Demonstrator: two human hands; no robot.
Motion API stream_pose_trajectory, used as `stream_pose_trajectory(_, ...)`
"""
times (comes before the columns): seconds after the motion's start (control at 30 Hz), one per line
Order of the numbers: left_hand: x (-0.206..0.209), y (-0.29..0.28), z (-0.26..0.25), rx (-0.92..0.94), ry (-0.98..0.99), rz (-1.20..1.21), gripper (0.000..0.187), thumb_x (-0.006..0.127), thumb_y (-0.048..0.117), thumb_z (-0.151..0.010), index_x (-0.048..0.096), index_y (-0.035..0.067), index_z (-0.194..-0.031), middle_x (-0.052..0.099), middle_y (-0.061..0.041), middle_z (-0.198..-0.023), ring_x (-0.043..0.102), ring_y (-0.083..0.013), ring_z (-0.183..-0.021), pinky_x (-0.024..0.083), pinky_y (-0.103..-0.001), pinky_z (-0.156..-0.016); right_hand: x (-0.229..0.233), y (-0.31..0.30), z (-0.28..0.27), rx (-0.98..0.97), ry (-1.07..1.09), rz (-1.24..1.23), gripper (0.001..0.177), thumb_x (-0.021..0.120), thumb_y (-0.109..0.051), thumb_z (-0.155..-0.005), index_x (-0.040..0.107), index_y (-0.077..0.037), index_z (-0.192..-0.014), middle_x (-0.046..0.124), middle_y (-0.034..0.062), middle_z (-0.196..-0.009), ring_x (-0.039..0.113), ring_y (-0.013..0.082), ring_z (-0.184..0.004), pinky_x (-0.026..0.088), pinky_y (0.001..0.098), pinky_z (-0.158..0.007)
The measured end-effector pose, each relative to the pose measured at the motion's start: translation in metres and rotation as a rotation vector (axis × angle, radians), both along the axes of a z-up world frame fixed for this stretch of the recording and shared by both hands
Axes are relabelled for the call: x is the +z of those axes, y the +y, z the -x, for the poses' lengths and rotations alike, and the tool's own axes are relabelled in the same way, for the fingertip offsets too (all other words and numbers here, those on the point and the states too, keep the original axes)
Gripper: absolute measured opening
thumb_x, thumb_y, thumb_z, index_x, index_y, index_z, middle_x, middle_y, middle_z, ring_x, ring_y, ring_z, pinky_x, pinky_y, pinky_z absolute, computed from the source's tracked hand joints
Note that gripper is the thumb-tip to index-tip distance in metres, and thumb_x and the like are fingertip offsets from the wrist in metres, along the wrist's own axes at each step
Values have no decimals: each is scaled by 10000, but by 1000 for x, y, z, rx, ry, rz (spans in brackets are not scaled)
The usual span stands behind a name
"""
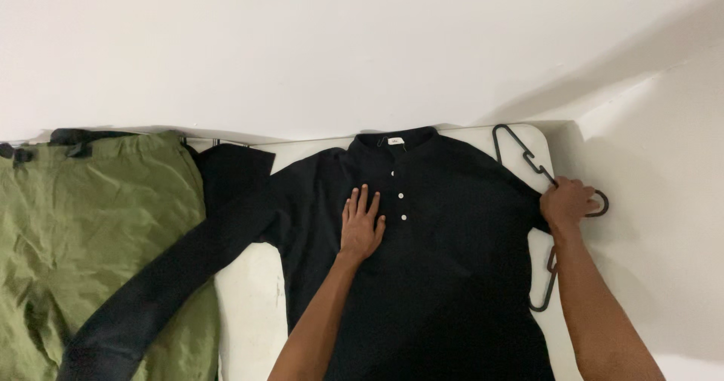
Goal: The person buttons a shirt by hand, places it onto a hanger, and hangs it in a closet. They then repeat the process with a second shirt, buttoning it and hanging it in the same closet.
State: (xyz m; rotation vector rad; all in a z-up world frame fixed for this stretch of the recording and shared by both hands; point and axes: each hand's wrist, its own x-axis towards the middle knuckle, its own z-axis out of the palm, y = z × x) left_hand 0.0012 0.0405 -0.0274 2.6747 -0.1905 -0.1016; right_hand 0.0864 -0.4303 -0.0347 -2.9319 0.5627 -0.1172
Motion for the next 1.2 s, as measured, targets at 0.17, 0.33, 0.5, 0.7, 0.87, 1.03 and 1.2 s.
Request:
stream_pose_trajectory(0.17, 5, 1, 1, 2, 39, 14, 631, 536, 307, -984, 393, 84, -1557, 172, -196, -1680, 108, -392, -1567, 136, -538, -1260, 29, 7, 2, 32, -109, -77, 246, 607, -104, -945, 763, 7, -1101, 662, 255, -1117, 587, 445, -1059, 431, 586, -954)
stream_pose_trajectory(0.33, 13, -2, 9, 9, 137, -21, 634, 542, 291, -965, 380, 112, -1552, 142, -190, -1675, 83, -402, -1550, 110, -536, -1246, 52, 5, 1, 136, -417, -96, 233, 634, -96, -906, 754, 45, -1048, 655, 281, -1096, 615, 438, -968, 507, 490, -847)
stream_pose_trajectory(0.5, 16, 1, 28, 2, 96, -41, 634, 538, 300, -977, 374, 111, -1559, 144, -203, -1679, 91, -418, -1551, 119, -535, -1251, 97, 16, 6, 163, -408, -206, 153, 655, -74, -911, 722, 60, -937, 653, 273, -971, 618, 419, -953, 499, 504, -857)
stream_pose_trajectory(0.7, 18, 7, 39, -4, 127, -85, 651, 537, 299, -969, 361, 108, -1566, 143, -212, -1673, 100, -425, -1547, 116, -530, -1248, 152, 45, -5, 284, -579, -288, 115, 683, -37, -912, 732, 54, -963, 659, 227, -1001, 630, 366, -934, 514, 453, -836)
stream_pose_trajectory(0.87, 23, 10, 42, 7, 143, -21, 647, 587, 254, -946, 386, 91, -1539, 168, -219, -1656, 133, -422, -1540, 144, -520, -1251, 209, 84, -11, 380, -687, -397, 150, 691, -22, -913, 745, 39, -1039, 641, 183, -983, 639, 293, -847, 526, 388, -753)
stream_pose_trajectory(1.03, 56, 1, 33, 249, 39, 428, 576, 601, 182, -967, 432, 3, -1487, 283, -228, -1623, 260, -419, -1515, 289, -491, -1222, 232, 130, -12, 751, -701, -185, 134, 769, -4, -874, 765, 31, -1004, 616, 138, -909, 603, 257, -788, 481, 397, -735)
stream_pose_trajectory(1.2, 110, -18, 5, 173, -484, 359, 572, 626, 185, -987, 442, -44, -1477, 347, -302, -1582, 310, -466, -1483, 303, -536, -1212, 218, 189, -3, 950, -507, -153, 130, 775, -48, -820, 780, -27, -948, 609, 78, -860, 588, 235, -797, 443, 387, -756)
